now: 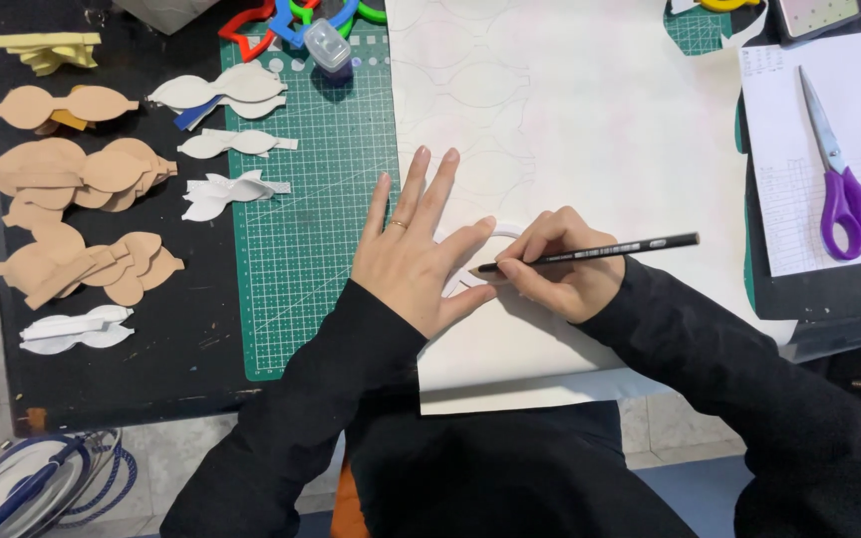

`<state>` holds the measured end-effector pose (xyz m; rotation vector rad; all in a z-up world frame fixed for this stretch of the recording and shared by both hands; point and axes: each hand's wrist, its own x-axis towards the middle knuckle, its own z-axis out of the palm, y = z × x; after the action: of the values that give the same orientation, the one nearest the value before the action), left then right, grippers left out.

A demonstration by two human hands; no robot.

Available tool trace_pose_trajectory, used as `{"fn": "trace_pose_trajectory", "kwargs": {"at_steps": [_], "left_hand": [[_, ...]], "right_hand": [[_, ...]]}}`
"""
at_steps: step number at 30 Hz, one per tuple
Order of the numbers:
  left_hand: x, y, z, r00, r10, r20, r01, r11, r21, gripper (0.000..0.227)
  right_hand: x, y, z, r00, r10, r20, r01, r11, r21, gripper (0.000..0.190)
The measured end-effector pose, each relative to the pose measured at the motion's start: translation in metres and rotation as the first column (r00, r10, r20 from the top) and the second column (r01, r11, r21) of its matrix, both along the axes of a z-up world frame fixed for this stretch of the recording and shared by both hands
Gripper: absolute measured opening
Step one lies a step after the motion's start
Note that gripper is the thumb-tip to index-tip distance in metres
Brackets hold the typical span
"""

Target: Trace bow-shaped templates onto a large sheet of leather using a pencil to prepare for cutting.

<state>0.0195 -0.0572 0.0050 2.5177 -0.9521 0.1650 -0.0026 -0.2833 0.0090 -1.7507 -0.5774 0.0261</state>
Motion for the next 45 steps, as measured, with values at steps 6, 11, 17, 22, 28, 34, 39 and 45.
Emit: {"fn": "trace_pose_trajectory", "kwargs": {"at_steps": [6,11,17,22,28,34,39,45], "left_hand": [[0.0,0.001,0.001,1.0,-0.003,0.008,0.003,1.0,-0.004,0.055],[-0.001,-0.001,0.001,1.0,0.003,0.002,-0.003,1.0,-0.001,0.06],[-0.001,-0.001,0.002,1.0,0.006,0.0,-0.006,1.0,0.02,0.06],[-0.001,-0.002,0.001,1.0,0.014,0.001,-0.014,1.0,0.017,0.062],[-0.001,-0.003,0.001,1.0,0.013,0.006,-0.014,1.0,0.02,0.059],[-0.005,-0.007,0.007,1.0,0.019,0.006,-0.019,0.999,0.05,0.063],[0.0,-0.014,-0.009,0.999,-0.023,0.034,0.021,0.999,0.045,0.066],[-0.002,-0.015,-0.025,0.994,-0.094,0.053,0.095,0.995,-0.009,0.073]], "right_hand": [[0.015,-0.023,0.012,0.996,-0.021,-0.086,0.003,0.978,-0.211,0.028],[0.035,-0.038,0.019,0.99,-0.001,-0.14,-0.05,0.931,-0.362,0.028],[0.048,-0.048,0.013,0.98,-0.08,-0.184,-0.011,0.895,-0.447,0.029],[0.052,-0.059,0.009,0.986,-0.088,-0.145,0.006,0.874,-0.486,0.026],[0.042,-0.062,0.011,0.999,-0.037,-0.009,0.027,0.855,-0.517,0.02],[-0.033,-0.079,0.044,0.954,-0.232,0.19,0.275,0.929,-0.247,0.022],[-0.126,-0.1,0.008,0.829,-0.549,0.111,0.552,0.834,0.003,0.029],[-0.186,-0.109,-0.046,0.671,-0.738,-0.07,0.738,0.656,0.157,0.026]]}}
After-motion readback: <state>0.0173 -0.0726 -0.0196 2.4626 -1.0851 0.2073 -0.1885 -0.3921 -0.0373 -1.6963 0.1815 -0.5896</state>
